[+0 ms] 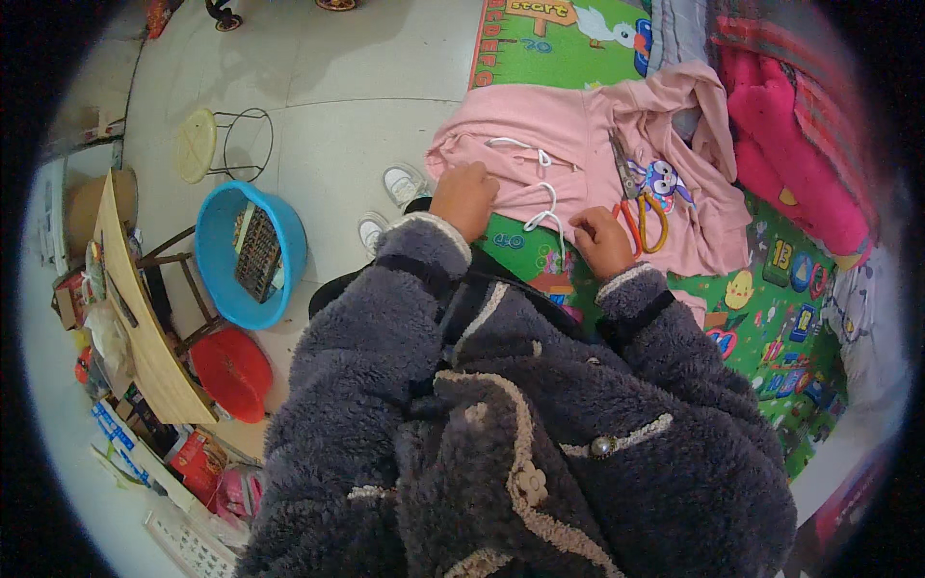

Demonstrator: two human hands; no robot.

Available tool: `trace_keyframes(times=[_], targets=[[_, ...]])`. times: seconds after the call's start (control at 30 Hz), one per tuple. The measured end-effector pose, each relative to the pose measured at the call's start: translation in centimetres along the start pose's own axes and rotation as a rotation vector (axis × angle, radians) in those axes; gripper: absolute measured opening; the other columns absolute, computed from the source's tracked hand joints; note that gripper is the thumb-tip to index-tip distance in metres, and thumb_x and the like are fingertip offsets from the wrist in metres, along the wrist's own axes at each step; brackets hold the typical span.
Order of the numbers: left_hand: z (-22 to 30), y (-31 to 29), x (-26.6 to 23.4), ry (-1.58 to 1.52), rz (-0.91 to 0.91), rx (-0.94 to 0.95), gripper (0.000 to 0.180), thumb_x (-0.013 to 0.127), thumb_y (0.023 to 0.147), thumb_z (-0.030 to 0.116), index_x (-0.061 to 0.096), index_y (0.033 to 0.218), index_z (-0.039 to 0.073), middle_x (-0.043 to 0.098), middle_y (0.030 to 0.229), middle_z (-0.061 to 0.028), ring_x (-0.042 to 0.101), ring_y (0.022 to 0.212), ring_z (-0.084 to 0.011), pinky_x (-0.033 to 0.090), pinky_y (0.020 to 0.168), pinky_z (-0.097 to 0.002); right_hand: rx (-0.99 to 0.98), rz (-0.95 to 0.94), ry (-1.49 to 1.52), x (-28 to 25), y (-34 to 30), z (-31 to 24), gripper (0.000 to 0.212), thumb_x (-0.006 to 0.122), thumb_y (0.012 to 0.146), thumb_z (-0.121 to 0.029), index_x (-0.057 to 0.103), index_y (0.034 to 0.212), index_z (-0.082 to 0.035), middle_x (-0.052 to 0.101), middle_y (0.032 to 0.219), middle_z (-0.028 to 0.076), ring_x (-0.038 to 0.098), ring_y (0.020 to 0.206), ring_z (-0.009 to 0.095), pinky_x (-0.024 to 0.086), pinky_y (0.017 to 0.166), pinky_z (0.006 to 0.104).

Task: The person picks up a pair of scissors and a pink hoodie from a cluttered room. They then sit on the floor and use the scissors to cut the drawstrings of the hoodie.

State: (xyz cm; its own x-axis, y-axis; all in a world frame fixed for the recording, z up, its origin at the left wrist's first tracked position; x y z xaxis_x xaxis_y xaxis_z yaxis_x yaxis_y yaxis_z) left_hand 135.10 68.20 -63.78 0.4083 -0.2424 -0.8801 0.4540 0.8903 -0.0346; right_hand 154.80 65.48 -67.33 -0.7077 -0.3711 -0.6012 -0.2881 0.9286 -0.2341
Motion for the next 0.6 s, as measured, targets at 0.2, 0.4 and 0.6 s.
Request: trace_keyframes(times=[0.2,0.4,0.6], targets=[[0.6,-0.4,-0.9,-0.318,-0.223,0.022,0.016,0.061,0.076,0.014,0.051,0.084,0.004,0.058,0.081,-0.0142,0.055,0.082,-0.0359,0.042,0.068,-0.0446,0.012,-0.005,-0.003,0.2,0.4,0.4,0.012,0.057,0.073,-0.003,0.06,0.084,-0.001,0.056,0.087,0.015,0.056,0.084,0.031,0.045,0.075,0.0369],[-0.7,-0.7,0.6,-0.343,-0.351,-0.149,0.03,0.059,0.082,0.026,0.052,0.1,0.003,0.06,0.081,-0.0194,0.058,0.08,-0.0385,0.043,0.069,-0.0458,-0.007,-0.024,-0.03,0.3,0.9,0.1,0.01,0.058,0.073,-0.003,0.059,0.083,-0.002,0.054,0.085,0.015,0.055,0.082,0.031,0.045,0.073,0.0379],[-3.1,-1.4,1.7,-0.236,-0.403,-0.146,0.032,0.062,0.082,0.027,0.059,0.098,0.0,0.063,0.089,-0.0209,0.06,0.084,-0.0356,0.047,0.075,-0.0395,0.023,-0.051,-0.084,0.3,1.1,0.0,0.009,0.057,0.075,-0.007,0.059,0.083,-0.003,0.053,0.084,0.014,0.054,0.082,0.032,0.045,0.072,0.0387]])
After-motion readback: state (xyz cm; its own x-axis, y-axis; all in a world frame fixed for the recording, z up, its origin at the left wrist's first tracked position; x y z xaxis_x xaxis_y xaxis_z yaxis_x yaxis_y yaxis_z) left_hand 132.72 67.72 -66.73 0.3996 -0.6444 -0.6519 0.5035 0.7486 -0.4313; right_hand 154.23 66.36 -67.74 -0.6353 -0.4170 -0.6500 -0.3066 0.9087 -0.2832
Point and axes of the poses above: each hand's wrist, its own y-axis towards the middle knuckle, its own x-axis out of the palm, z = x × y, the point moved 9 cm from there along y, towards the middle knuckle
